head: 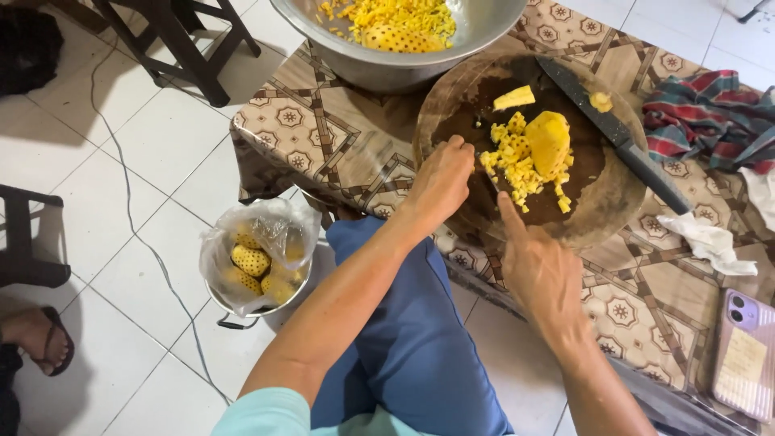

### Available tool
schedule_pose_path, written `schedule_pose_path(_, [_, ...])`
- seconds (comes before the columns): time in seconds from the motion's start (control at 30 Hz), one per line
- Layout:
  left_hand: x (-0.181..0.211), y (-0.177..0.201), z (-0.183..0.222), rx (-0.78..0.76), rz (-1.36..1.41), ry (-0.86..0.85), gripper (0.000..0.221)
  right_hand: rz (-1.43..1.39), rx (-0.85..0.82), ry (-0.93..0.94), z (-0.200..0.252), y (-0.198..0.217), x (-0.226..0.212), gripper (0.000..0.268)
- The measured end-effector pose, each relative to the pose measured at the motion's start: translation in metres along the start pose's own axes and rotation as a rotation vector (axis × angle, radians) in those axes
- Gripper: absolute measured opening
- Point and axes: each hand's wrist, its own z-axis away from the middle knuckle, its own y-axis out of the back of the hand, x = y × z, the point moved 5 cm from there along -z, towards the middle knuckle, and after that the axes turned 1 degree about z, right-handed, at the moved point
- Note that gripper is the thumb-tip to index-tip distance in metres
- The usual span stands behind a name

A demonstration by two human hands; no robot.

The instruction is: Dicing pineapple on a wooden cutting board and transferring the pieces into a large metal bowl.

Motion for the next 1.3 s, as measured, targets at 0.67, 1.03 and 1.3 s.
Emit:
schedule_pose_path(0.67, [0.003, 0.005, -0.001, -0.037, -0.062, 0.013, 0.021, -0.008, 0.101, 0.04, -0.001, -0.011, 0.008, 0.054])
schedule_pose_path(1.03, [0.003, 0.009, 0.005, -0.002, -0.084, -0.016, 0.027, -0.082, 0.136, 0.083, -0.008, -0.011, -0.003, 0.054])
schedule_pose_path(1.3, [-0.007, 0.0, 0.001, 0.0, -0.071, -0.02, 0.022, 0.078, 0.041, 0.062, -0.005, 0.004, -0.007, 0.057])
